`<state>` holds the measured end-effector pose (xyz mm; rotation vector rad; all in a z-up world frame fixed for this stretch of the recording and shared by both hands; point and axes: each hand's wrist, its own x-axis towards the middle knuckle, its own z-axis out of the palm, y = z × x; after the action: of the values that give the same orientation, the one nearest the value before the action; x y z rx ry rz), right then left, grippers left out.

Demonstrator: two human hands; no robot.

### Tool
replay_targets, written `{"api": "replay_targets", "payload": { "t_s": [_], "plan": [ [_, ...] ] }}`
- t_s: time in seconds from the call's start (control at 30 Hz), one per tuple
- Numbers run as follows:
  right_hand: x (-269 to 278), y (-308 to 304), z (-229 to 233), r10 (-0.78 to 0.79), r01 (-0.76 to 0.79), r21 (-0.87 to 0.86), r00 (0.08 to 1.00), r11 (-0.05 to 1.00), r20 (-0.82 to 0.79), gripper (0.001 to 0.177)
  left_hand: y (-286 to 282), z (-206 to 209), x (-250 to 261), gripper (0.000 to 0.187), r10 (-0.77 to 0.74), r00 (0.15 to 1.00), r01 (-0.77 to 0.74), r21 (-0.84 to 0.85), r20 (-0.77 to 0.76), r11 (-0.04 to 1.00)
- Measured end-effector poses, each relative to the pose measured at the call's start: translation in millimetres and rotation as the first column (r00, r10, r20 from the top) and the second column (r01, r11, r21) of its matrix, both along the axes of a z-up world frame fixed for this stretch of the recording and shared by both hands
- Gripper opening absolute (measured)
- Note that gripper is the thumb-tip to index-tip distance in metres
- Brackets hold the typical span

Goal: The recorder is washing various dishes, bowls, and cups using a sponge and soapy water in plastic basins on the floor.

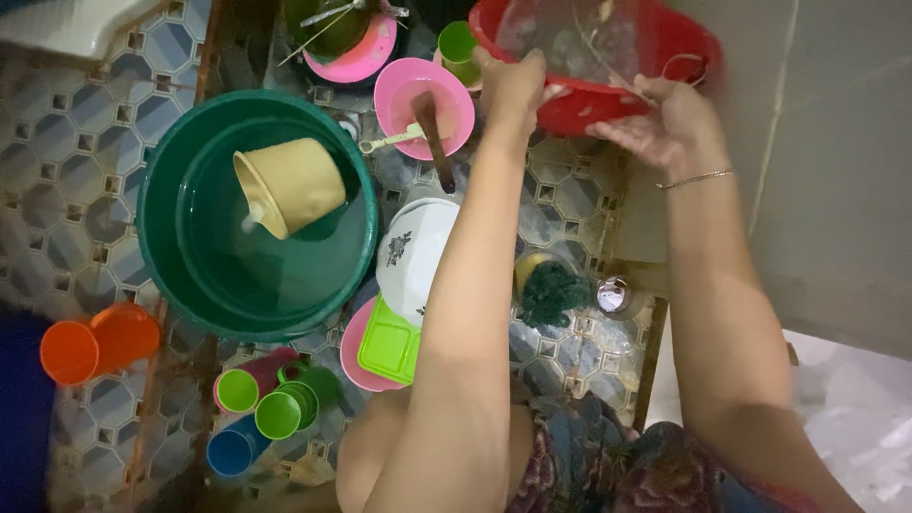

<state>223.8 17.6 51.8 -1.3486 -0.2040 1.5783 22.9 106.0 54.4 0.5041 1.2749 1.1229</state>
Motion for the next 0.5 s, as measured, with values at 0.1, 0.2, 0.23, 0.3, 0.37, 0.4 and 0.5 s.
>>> {"api": "replay_targets", "payload": {
  "t_s": [0.1, 0.2, 0.23, 0.3, 0.37, 0.4, 0.5],
  "plan": [
    [-0.5, 1.8, 12.0, 0.008, -0.007, 0.018, 0.998, 1.0, -0.064, 0.045, 5.4, -9.8, 1.5, 0.074, 0.004, 0.996, -0.009, 0.054, 0.089, 0.998],
    [-1.5, 2.6, 20.7, 0.019, -0.02, -0.01, 0.997, 1.0, -0.073, 0.043, 5.7, -2.5, 3.2, 0.078, 0.01, 0.993, -0.023, 0.109, 0.118, 0.994],
    [-0.6, 2.8, 20.1, 0.017, -0.017, -0.008, 0.997, 1.0, -0.073, 0.043, 7.4, -2.6, 3.3, 0.078, 0.007, 0.993, -0.02, 0.11, 0.118, 0.994],
    [1.7, 2.8, 19.3, 0.051, -0.051, 0.009, 0.998, 0.999, -0.038, 0.041, 10.7, -2.3, 4.2, 0.078, 0.005, 0.993, -0.013, 0.067, 0.117, 0.998],
    [1.1, 0.8, 23.9, 0.076, -0.077, 0.044, 0.997, 0.996, 0.019, 0.039, 10.6, 1.6, 5.8, 0.077, -0.001, 0.993, -0.007, 0.062, 0.121, 0.998],
    [0.5, 0.3, 25.8, 0.102, -0.108, 0.077, 0.992, 0.991, 0.077, 0.038, 11.0, 3.3, 6.2, 0.076, -0.004, 0.992, -0.004, 0.057, 0.125, 0.998],
    [2.7, 5.1, 34.4, 0.128, -0.136, 0.05, 0.982, 0.989, 0.14, 0.038, 14.0, 1.0, 10.6, 0.082, 0.001, 0.987, -0.011, 0.063, 0.159, 0.998]
  ]
}}
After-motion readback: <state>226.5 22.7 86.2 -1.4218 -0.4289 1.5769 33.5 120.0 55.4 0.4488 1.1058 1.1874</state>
